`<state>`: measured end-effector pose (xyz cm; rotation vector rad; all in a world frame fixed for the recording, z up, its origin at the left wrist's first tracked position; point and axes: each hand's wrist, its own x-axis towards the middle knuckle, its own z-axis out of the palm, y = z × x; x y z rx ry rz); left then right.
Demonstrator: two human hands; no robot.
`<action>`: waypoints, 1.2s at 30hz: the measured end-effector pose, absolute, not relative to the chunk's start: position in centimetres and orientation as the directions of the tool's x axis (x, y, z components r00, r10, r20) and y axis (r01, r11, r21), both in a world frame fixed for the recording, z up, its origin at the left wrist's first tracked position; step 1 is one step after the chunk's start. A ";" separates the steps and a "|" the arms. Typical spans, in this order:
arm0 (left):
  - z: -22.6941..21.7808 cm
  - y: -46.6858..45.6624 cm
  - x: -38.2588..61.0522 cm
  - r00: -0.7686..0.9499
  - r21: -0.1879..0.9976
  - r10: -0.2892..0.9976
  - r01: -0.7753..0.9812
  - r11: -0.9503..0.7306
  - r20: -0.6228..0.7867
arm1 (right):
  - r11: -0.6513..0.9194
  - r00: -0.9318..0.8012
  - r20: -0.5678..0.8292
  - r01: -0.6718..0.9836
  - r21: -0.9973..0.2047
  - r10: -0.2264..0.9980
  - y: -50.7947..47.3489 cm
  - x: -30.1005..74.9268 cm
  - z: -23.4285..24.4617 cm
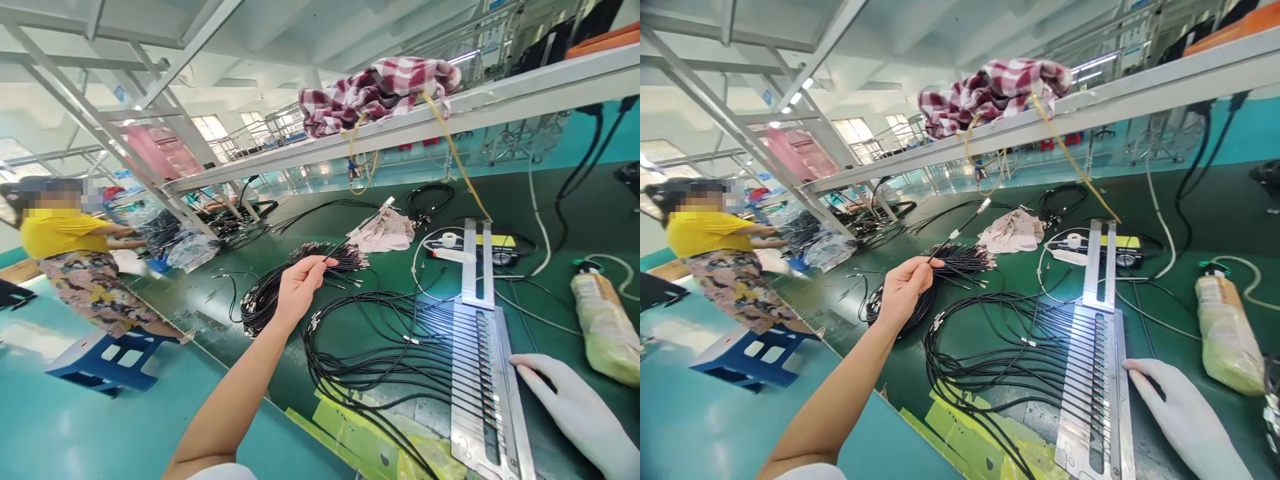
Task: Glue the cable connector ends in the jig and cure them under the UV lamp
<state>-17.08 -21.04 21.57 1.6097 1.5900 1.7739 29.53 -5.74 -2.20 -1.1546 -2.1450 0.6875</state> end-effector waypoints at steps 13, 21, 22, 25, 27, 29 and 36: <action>18.1 -20.8 -7.9 0.310 0.428 0.924 0.820 -0.379 0.223 | -0.050 -0.471 -0.007 -0.080 -0.996 0.882 -12.5 19.6 13.3; 16.7 -20.9 -5.9 0.510 0.097 0.800 0.821 -0.562 0.315 | 0.104 -0.701 0.117 -0.061 -0.993 0.704 -15.0 17.2 13.5; 16.5 -20.9 -6.7 0.497 0.084 0.804 0.832 -0.548 0.327 | 0.100 -0.679 0.108 -0.051 -0.994 0.726 -15.0 17.6 13.5; 16.1 -21.1 -10.5 0.414 0.084 0.838 0.879 -0.469 0.355 | 0.059 -0.573 0.069 -0.036 -0.998 0.817 -14.1 19.5 13.9; 16.2 -21.5 -13.2 0.355 0.094 0.866 0.907 -0.410 0.352 | 0.074 -0.481 0.087 -0.045 -0.996 0.873 -13.0 20.6 14.3; 16.7 -21.9 -14.7 0.297 0.099 0.907 0.936 -0.339 0.298 | 0.115 -0.417 0.126 -0.050 -0.992 0.900 -11.7 21.0 14.9; 17.0 -17.2 -10.1 0.186 0.315 0.972 0.922 -0.224 0.146 | 0.203 -0.552 0.276 -0.190 -0.961 0.787 -7.9 16.2 17.1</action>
